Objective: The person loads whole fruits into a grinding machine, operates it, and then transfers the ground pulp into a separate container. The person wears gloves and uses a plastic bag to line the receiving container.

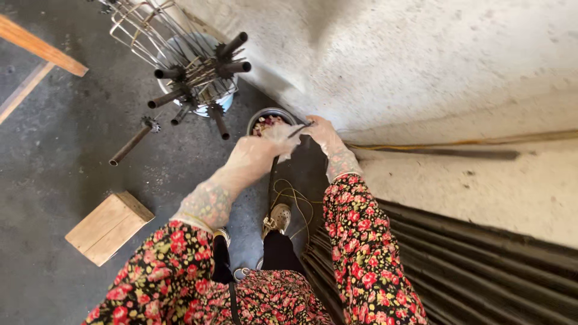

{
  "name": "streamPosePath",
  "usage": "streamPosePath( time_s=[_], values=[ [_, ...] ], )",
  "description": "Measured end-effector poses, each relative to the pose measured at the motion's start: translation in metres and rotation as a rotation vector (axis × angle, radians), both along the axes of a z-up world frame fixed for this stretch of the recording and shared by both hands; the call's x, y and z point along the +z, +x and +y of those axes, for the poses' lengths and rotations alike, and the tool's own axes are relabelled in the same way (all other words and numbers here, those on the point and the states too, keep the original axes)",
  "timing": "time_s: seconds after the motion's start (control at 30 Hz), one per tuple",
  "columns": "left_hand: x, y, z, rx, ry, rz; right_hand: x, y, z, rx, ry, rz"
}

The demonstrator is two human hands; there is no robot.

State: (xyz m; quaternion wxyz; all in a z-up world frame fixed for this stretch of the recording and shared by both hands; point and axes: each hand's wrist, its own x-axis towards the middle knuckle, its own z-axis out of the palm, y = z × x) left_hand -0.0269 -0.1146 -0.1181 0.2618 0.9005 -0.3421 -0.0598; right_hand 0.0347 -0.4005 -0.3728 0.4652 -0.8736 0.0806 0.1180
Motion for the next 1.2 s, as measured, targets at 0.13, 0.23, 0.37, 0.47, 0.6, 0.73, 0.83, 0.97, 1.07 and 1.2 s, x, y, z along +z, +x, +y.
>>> streamPosePath(
  time_s=[0.13,0.23,0.37,0.47,0.6,0.73,0.83,0.97,1.07,1.2],
  values=[
    [-0.021,-0.01,0.021,0.136,0.029,0.021,0.044,0.067,0.05,0.211,-0.446,-0.227],
    [-0.003,-0.014,0.042,0.153,0.001,0.032,0.088,0.09,0.105,0.446,-0.286,-0.074],
    [0.049,-0.003,0.057,0.099,0.12,0.078,0.138,0.071,0.16,0.922,0.115,-0.184],
    [0.09,0.003,0.043,0.102,0.03,0.08,0.161,0.034,0.167,0.983,0.141,0.025],
    [0.144,0.009,0.004,0.038,-0.114,0.044,0.174,-0.035,0.116,0.921,0.159,0.284],
    [0.171,0.013,-0.018,0.098,-0.147,0.229,0.167,-0.107,0.046,0.825,0.238,0.532],
    [0.173,0.014,-0.027,0.07,-0.293,0.13,0.174,-0.166,-0.022,0.691,0.332,0.678],
    [0.17,0.01,-0.063,0.061,-0.385,0.421,0.233,-0.234,-0.107,0.498,0.451,0.716],
    [0.164,-0.003,-0.103,0.087,-0.552,0.648,0.31,-0.254,-0.156,0.181,0.256,0.668],
    [0.173,0.0,-0.161,0.067,-0.643,0.484,0.427,-0.249,-0.192,-0.298,0.178,0.338]
  ],
)
